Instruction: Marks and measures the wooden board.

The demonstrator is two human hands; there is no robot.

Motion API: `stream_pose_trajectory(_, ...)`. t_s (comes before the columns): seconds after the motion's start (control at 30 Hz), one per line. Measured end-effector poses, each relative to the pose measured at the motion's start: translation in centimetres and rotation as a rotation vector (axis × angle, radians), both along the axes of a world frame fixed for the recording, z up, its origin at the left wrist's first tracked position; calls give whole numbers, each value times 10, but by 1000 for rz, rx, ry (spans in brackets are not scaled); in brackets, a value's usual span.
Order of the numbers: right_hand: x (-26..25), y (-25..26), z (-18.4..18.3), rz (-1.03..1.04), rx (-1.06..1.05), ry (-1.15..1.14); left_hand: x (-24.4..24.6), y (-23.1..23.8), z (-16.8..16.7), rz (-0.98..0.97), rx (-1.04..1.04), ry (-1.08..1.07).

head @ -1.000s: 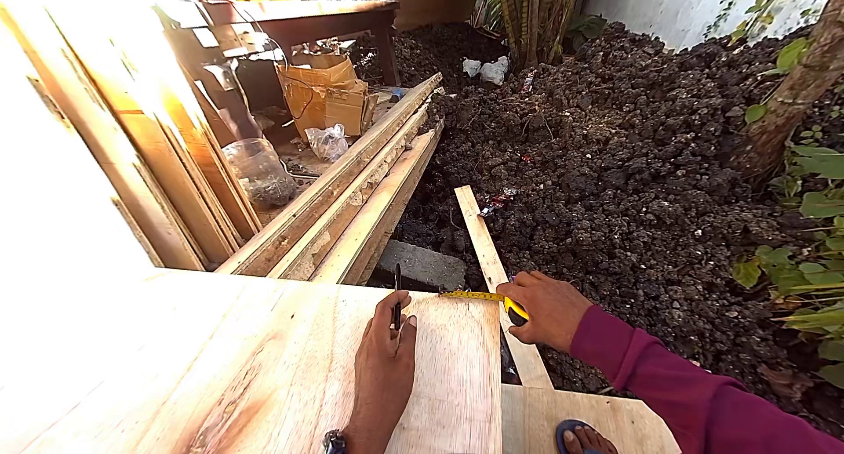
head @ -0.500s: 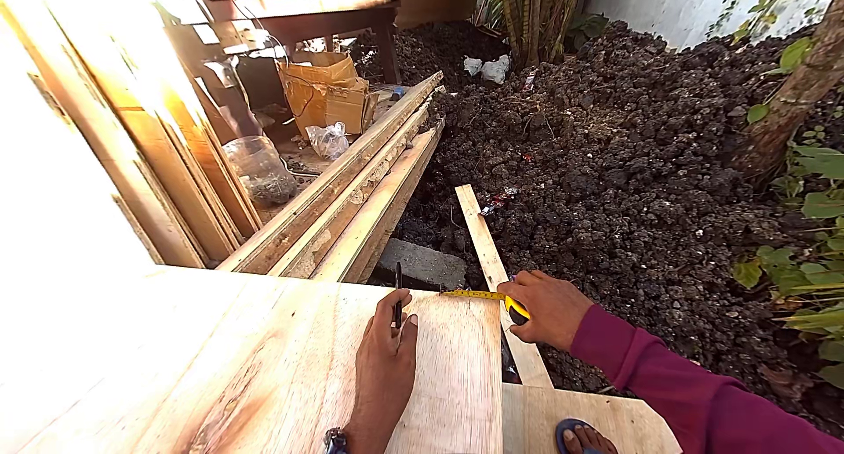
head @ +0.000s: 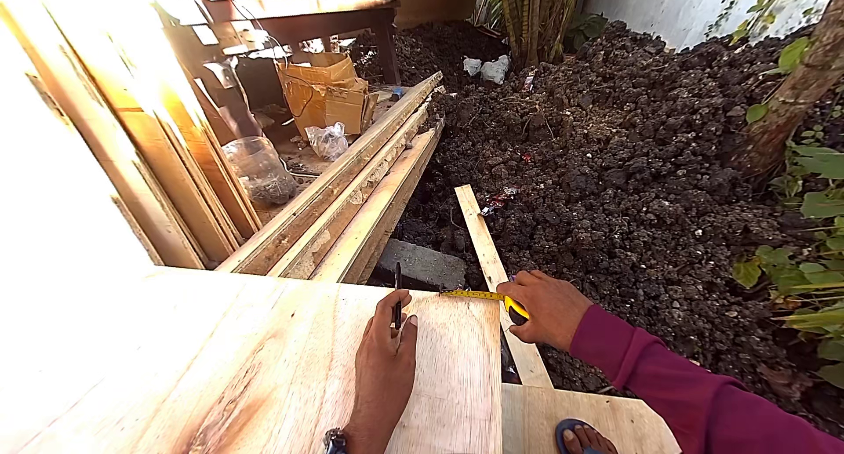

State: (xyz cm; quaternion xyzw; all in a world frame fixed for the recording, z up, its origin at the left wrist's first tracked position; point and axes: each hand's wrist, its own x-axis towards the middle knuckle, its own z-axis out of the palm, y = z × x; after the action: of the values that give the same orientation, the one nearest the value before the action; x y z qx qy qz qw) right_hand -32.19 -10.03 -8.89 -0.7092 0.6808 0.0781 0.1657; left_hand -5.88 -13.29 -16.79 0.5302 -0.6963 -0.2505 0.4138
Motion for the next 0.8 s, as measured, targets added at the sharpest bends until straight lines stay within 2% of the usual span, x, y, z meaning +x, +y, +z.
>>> stream_pose_trajectory(0.8,0,0,0,-4,12,1,0,-1,0,-21,-41,37)
